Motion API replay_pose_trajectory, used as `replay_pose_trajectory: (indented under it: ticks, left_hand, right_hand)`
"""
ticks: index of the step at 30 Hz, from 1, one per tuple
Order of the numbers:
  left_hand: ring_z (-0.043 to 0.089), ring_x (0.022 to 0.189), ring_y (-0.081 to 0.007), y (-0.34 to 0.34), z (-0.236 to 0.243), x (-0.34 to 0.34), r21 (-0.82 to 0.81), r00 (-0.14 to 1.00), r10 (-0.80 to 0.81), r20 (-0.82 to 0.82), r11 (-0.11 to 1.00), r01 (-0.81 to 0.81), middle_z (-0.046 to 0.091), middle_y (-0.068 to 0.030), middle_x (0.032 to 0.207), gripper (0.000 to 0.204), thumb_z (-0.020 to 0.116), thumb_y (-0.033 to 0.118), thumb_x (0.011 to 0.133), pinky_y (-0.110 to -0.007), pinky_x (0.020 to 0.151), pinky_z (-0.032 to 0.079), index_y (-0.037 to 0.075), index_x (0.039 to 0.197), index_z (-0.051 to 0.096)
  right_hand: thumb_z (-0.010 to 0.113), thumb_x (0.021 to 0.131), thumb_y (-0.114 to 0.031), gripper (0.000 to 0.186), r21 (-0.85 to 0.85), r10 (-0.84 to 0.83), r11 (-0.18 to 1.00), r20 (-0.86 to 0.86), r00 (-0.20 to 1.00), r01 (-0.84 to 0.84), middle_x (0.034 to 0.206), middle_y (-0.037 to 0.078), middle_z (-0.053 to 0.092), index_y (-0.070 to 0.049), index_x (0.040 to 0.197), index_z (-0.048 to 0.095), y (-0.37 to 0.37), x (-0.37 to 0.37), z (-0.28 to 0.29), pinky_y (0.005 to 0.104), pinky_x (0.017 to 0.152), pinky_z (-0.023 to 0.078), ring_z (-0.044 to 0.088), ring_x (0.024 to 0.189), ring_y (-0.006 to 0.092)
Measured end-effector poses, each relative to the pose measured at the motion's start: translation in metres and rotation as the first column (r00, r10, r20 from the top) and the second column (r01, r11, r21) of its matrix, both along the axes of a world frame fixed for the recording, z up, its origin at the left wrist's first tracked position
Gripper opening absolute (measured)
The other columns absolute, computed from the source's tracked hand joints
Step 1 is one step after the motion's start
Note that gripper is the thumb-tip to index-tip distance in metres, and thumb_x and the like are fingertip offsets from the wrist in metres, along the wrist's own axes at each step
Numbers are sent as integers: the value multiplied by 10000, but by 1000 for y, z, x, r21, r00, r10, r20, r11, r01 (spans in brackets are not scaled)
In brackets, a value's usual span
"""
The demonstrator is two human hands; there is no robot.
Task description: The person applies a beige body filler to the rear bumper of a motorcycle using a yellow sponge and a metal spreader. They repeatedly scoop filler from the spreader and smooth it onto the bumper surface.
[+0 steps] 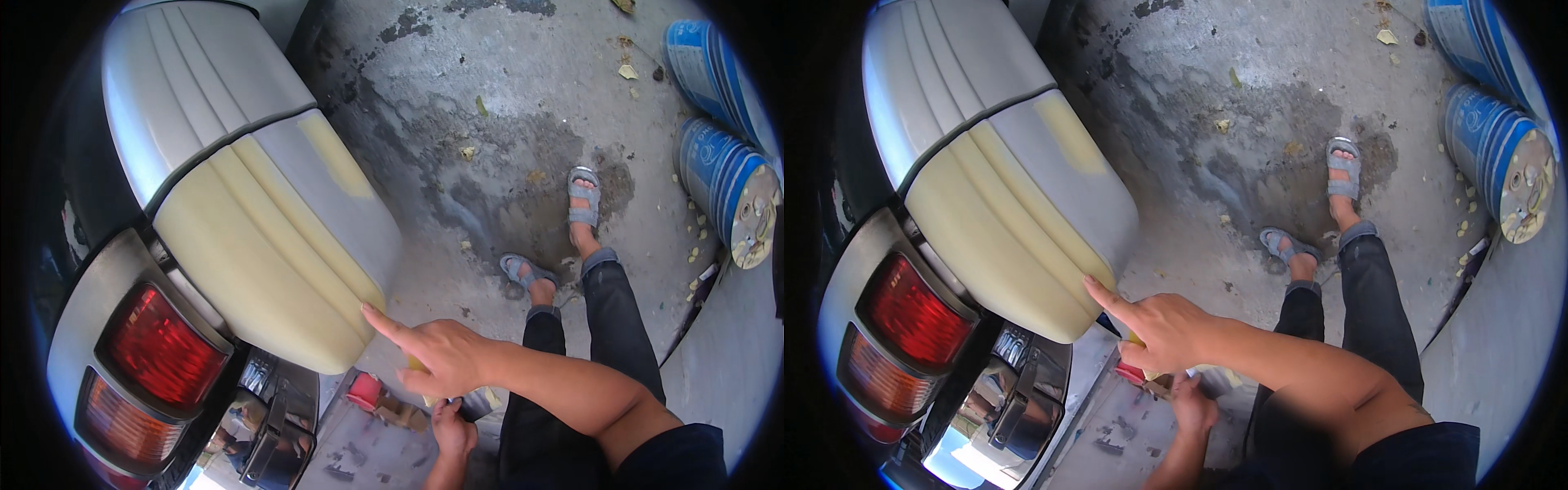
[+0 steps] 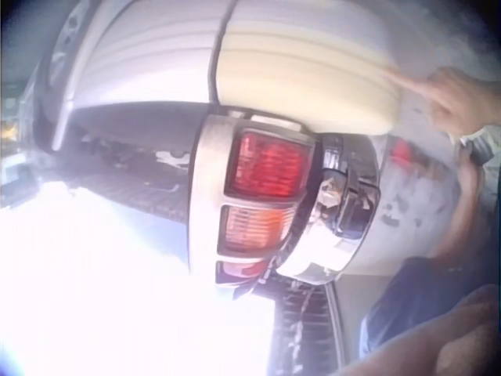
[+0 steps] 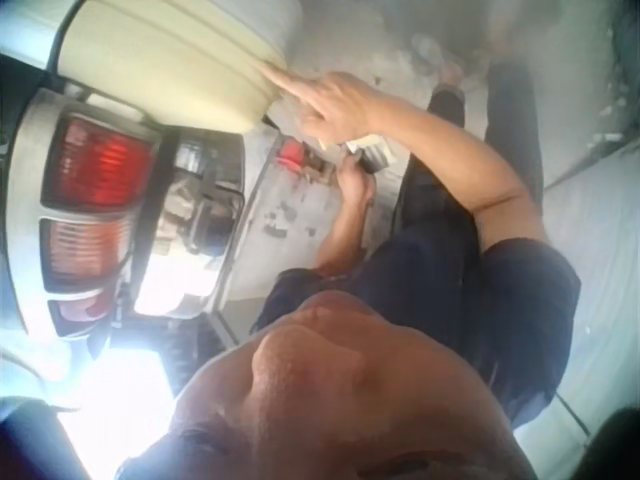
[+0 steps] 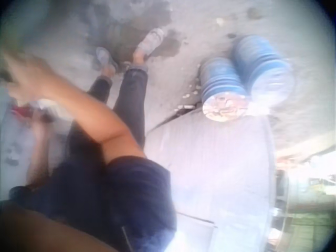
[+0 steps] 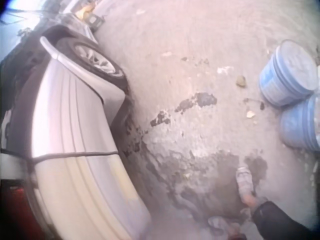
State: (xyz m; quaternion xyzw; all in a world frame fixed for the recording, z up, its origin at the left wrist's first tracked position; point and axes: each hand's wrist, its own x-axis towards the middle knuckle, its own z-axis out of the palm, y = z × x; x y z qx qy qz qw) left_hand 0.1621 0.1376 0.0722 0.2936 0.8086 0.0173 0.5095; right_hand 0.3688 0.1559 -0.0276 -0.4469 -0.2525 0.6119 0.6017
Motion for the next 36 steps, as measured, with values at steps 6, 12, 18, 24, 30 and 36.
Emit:
replay_pose_trajectory:
  ticks: [6,12,18,24,30,36]
  left_hand:
    - [550,1133,-197,1,4,10,-43,995,9,-98,999,-13,614,-78,1163,332,551,43,880,-319,966,427,7,1209,569]
    - [532,1176,-201,-7,-8,-9,45,999,-12,43,999,11,568,-77,1251,376,568,141,938,-344,986,432,15,1286,507]
    - [538,1203,-222,3,-11,-14,-58,990,1,142,998,7,576,-118,1272,473,445,26,883,-367,1031,427,-11,1354,471]
    - [516,1257,-264,19,-5,44,-155,942,123,312,985,-78,538,-130,1354,585,453,48,821,-402,1079,388,-4,1403,423]
    - [537,1237,-272,27,14,65,-225,894,180,411,970,-92,568,-121,1330,550,471,57,820,-419,1076,409,24,1369,471]
    - [543,1225,-289,27,18,49,-203,858,189,478,974,-102,560,-141,1324,604,484,52,805,-431,1062,419,17,1404,421]
  right_hand:
    - [569,813,-214,957,-19,-30,999,-66,997,29,644,188,610,-86,1559,-17,-10,-29,9,470,591,489,590,562,389]
    - [582,808,-193,855,-13,189,982,-62,980,-190,666,161,614,-41,1543,171,-19,-42,12,451,597,478,594,598,377]
    - [589,791,-156,808,-40,86,995,-115,990,-91,660,166,603,-32,1520,261,-65,-2,-7,419,591,476,601,589,345]
    - [574,749,-112,836,-15,347,938,98,933,-347,637,137,593,-209,1533,304,-116,15,-14,422,587,482,599,583,344]
    - [560,774,-163,733,6,372,926,177,911,-379,669,140,597,-224,1486,397,-130,14,2,461,628,480,606,641,352]
    - [597,856,-247,511,-72,207,978,269,940,-195,829,167,650,-107,1345,555,-161,18,6,454,677,489,637,790,362]
